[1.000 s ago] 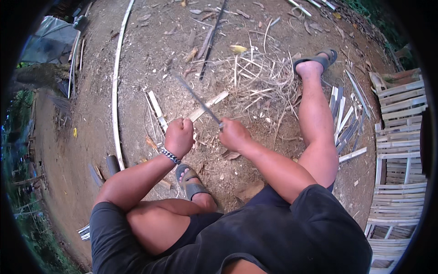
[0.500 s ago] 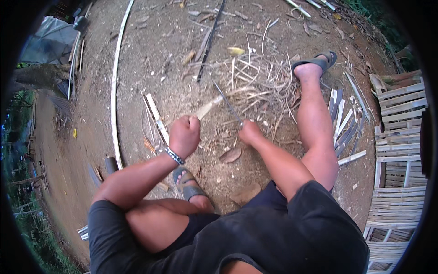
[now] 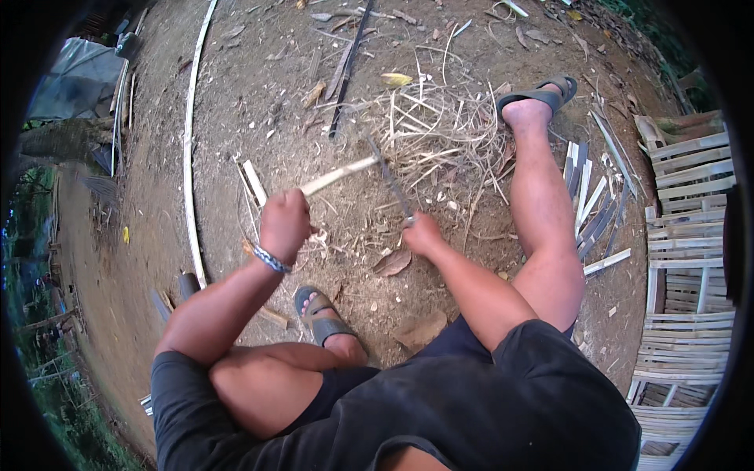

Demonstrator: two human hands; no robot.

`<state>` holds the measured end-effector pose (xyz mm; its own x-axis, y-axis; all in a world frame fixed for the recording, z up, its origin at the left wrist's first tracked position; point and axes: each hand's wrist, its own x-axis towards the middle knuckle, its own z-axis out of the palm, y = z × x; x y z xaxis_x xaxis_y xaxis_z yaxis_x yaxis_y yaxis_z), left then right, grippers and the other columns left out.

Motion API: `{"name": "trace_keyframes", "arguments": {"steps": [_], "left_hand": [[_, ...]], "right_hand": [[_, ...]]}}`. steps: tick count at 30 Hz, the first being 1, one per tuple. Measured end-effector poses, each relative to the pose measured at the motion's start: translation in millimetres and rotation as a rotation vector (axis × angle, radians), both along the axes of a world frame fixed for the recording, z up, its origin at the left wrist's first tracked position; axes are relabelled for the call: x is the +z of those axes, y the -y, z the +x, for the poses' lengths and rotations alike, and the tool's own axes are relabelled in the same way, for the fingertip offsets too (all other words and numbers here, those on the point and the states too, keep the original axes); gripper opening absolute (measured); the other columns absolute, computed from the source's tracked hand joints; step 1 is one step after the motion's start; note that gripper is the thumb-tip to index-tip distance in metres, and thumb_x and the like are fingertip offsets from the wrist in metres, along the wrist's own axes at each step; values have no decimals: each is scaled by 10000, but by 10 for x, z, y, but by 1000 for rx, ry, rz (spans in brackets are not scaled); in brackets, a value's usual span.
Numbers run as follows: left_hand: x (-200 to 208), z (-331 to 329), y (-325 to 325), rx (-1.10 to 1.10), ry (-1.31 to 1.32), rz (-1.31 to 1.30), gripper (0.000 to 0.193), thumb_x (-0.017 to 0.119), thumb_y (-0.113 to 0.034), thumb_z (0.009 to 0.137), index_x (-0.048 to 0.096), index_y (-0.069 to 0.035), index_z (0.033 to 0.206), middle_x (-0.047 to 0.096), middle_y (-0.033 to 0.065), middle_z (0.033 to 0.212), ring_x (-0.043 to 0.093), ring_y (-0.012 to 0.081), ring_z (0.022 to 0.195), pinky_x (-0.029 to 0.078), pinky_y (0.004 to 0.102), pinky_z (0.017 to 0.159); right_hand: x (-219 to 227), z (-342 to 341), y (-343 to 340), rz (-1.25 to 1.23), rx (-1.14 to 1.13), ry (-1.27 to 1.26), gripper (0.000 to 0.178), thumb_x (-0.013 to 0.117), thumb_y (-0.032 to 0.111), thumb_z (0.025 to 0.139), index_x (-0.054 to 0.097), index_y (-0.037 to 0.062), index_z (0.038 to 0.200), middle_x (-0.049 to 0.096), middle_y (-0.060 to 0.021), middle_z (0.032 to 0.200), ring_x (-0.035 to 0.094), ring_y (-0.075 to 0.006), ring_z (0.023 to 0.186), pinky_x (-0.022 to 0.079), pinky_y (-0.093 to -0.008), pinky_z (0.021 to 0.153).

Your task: The person shaves a thin strip of bamboo using a knife while sitting on the ground, creating a pile of wood shavings.

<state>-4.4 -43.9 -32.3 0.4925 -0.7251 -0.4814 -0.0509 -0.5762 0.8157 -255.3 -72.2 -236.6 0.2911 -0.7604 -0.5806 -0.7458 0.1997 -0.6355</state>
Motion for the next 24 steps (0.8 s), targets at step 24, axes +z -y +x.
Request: {"name": "trace_keyframes", "arguments": {"steps": [24], "left_hand": [[-88, 280, -221, 191, -214, 43, 202, 442, -195, 950, 470, -78, 787, 409, 8, 602, 398, 142, 458, 529, 362, 544]], "right_hand": [[1201, 774, -72, -190, 282, 65, 350, 613, 120, 882, 589, 66, 1226, 691, -182, 970, 688, -338, 913, 541, -463, 822]]}}
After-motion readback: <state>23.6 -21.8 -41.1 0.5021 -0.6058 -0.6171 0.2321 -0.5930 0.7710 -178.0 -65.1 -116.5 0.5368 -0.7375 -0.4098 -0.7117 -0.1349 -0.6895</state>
